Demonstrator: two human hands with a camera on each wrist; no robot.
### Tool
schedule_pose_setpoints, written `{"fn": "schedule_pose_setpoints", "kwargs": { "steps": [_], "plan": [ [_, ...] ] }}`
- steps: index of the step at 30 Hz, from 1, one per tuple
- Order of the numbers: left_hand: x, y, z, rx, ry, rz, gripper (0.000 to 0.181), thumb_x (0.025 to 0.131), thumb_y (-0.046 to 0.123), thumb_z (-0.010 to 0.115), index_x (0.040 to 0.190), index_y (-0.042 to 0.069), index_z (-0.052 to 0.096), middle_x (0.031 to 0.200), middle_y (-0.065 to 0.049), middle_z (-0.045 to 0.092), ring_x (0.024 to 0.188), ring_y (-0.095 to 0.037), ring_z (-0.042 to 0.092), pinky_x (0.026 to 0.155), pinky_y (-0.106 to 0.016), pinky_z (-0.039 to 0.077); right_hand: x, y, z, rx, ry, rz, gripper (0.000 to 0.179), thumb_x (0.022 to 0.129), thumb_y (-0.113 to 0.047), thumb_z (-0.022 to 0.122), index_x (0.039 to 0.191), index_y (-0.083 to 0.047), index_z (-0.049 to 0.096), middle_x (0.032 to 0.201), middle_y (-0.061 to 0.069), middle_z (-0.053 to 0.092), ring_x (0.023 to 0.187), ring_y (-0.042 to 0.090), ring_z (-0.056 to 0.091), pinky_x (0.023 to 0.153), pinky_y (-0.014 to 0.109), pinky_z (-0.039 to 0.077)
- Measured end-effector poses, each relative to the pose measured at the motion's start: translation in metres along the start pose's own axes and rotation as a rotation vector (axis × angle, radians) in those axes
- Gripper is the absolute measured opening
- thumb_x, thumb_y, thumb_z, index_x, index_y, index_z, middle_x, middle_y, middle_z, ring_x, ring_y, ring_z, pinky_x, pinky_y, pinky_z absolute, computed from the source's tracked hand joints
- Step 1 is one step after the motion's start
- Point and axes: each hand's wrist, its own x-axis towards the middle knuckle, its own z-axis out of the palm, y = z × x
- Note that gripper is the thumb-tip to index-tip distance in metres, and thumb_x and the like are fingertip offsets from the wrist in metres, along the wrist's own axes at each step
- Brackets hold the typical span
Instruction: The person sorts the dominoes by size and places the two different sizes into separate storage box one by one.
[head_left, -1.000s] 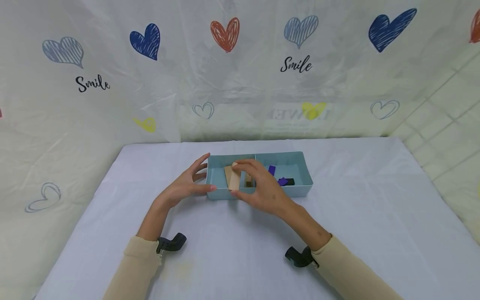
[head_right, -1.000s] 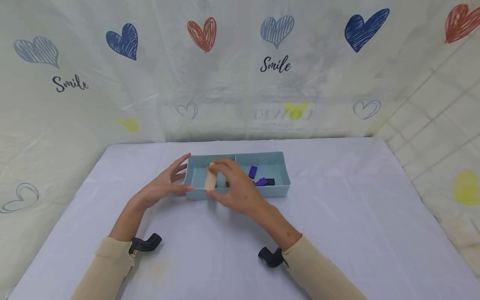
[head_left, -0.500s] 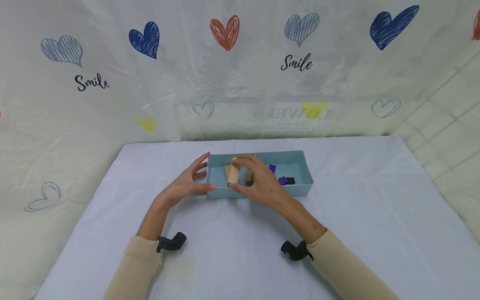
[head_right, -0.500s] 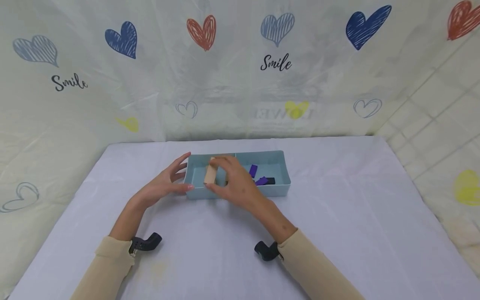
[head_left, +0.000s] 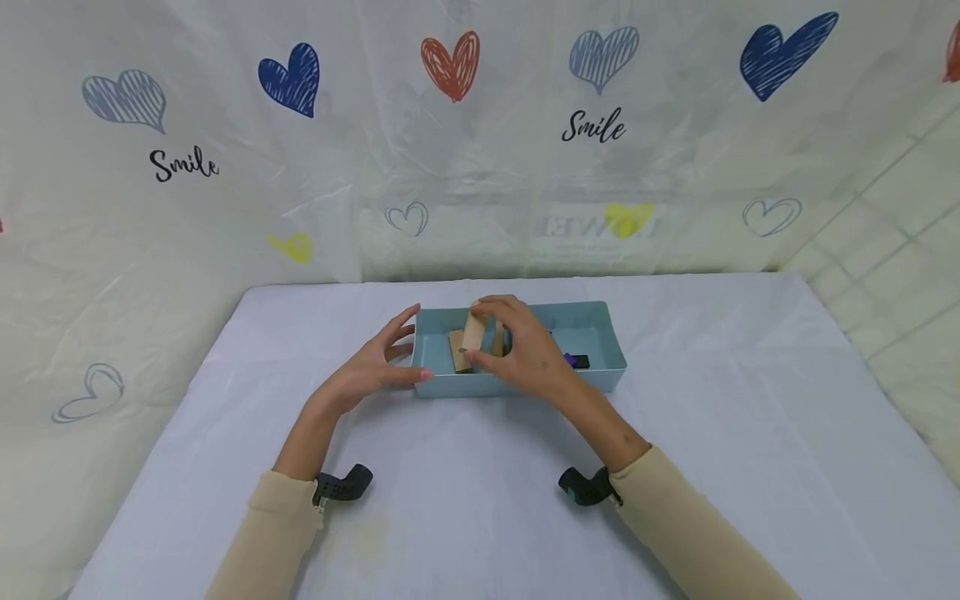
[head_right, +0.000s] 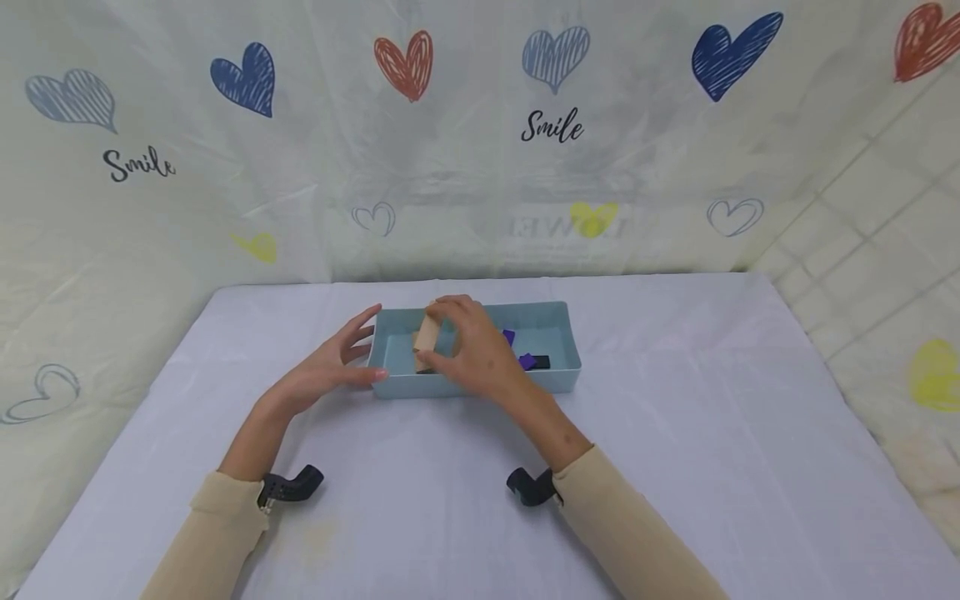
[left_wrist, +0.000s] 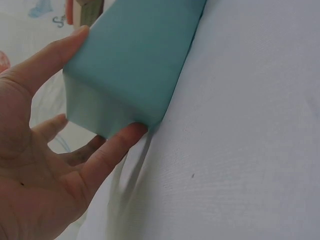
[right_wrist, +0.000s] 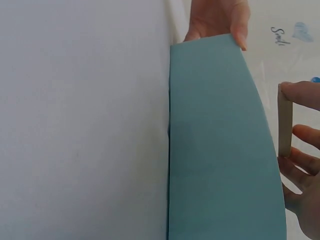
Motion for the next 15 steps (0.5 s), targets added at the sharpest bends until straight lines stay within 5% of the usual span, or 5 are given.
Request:
{"fn": "schedule_pose_setpoints", "kwargs": {
  "steps": [15],
  "plan": [
    [-0.0003,0.0018,0.0006,0.009,-0.009,-0.001,0.100,0.088,0.034,0.084,0.159,0.058,0.017,0.176,-0.004,0.015,0.162,-0.038,0.020,0.117,-0.065,0.041,0.0066,0.0080,0.0036,-0.012,-0.016,0.029,0.058,0.088,-0.024,0.086,0.138,-0.009,0.063,0.148,0.007,0.057,0.138,0.028,0.054,0.114,0.051,0.050]
  ]
}}
